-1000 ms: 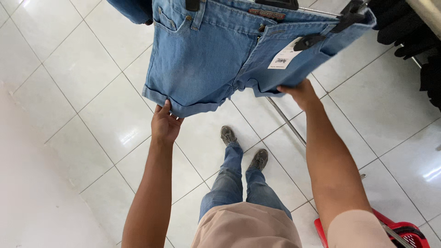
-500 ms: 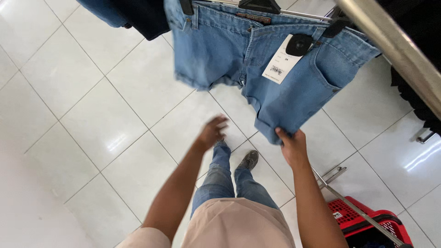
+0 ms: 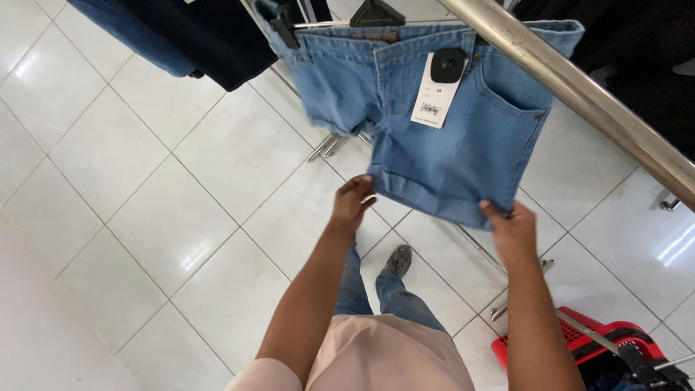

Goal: The person takes denim shorts from a red and black plastic basket, attaches them to a black hanger using the built-in clips, and hangs the garment on a metal clothing rack.

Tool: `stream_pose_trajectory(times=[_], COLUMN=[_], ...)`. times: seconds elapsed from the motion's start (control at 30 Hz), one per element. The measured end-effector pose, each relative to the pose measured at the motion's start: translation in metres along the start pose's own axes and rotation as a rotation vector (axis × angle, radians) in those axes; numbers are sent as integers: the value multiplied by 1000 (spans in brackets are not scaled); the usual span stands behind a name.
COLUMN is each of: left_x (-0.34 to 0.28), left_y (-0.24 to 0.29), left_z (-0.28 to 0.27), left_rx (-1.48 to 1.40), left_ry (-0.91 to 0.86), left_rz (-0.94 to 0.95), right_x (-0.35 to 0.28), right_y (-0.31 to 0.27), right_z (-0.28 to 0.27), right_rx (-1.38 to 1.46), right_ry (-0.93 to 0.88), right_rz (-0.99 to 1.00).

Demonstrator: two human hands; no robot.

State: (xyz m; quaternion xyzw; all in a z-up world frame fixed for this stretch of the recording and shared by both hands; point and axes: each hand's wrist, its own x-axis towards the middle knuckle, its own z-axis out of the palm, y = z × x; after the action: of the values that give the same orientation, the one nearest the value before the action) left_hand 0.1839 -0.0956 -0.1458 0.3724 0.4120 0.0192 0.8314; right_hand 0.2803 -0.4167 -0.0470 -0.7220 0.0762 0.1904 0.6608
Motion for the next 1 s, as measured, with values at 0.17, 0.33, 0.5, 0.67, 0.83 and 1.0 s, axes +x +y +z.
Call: stream_pose_trajectory(times=[0.17, 0.33, 0.5, 0.67, 0.83, 1.0], left_x=[-3, 2, 6, 14, 49, 32], left_y=[-5, 24, 68, 87, 73, 90], left_z=[-35, -60, -43, -17, -40, -50], left_rx=[175, 263, 388, 869, 649, 373], left_ry=[-66, -155, -183, -35, -69, -210], left_rz=[45, 46, -98, 207, 98, -155], right_x=[-6, -30, -18, -23, -13, -17], right_y=[-26, -37, -7, 0, 30, 35], right_z=[20, 45, 54, 69, 63, 64], right_rx=[-158, -144, -169, -91, -106, -44], right_ry=[140, 96, 99, 169, 263, 278], right_rz=[-92, 27, 39, 35, 49, 53])
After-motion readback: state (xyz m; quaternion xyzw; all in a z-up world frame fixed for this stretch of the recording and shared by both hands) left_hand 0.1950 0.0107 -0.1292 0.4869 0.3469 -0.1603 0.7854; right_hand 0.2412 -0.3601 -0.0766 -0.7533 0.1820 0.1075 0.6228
